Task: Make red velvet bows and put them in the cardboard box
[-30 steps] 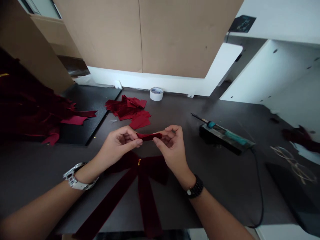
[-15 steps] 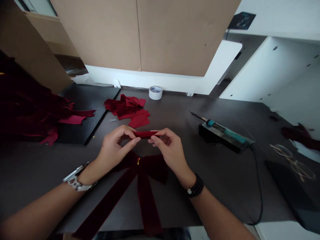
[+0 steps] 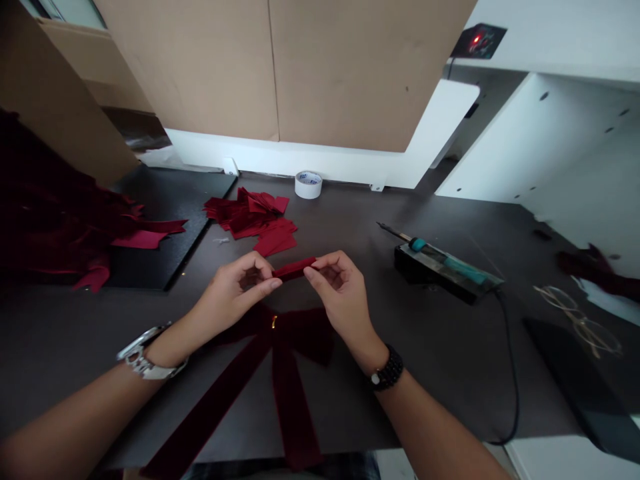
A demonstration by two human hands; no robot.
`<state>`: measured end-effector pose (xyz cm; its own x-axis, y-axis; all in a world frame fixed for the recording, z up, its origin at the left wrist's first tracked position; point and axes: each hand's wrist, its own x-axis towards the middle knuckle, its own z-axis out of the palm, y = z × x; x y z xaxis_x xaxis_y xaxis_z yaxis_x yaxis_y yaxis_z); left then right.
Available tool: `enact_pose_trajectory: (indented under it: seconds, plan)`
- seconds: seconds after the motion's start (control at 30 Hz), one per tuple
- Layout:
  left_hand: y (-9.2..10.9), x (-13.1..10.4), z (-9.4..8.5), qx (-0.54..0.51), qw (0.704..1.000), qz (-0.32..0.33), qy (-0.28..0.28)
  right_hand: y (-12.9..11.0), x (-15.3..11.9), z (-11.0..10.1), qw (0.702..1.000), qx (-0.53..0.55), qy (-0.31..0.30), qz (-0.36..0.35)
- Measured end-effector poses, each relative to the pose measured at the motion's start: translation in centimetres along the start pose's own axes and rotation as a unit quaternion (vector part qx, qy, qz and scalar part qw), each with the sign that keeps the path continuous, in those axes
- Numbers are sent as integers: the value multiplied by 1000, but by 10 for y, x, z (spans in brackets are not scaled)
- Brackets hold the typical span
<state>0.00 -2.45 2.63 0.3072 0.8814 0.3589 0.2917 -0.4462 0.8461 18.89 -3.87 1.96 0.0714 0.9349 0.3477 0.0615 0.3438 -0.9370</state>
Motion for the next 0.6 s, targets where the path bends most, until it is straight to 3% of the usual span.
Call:
enact_pose_trajectory:
  seconds: [0.17,0.6]
  plan:
    - [-1,0,0,-64,996,-63,-15,1,-1,0,1000,9,6,15]
    - [-1,2,2,-112,987,-109,-38,4,1,1,999,33,38,5]
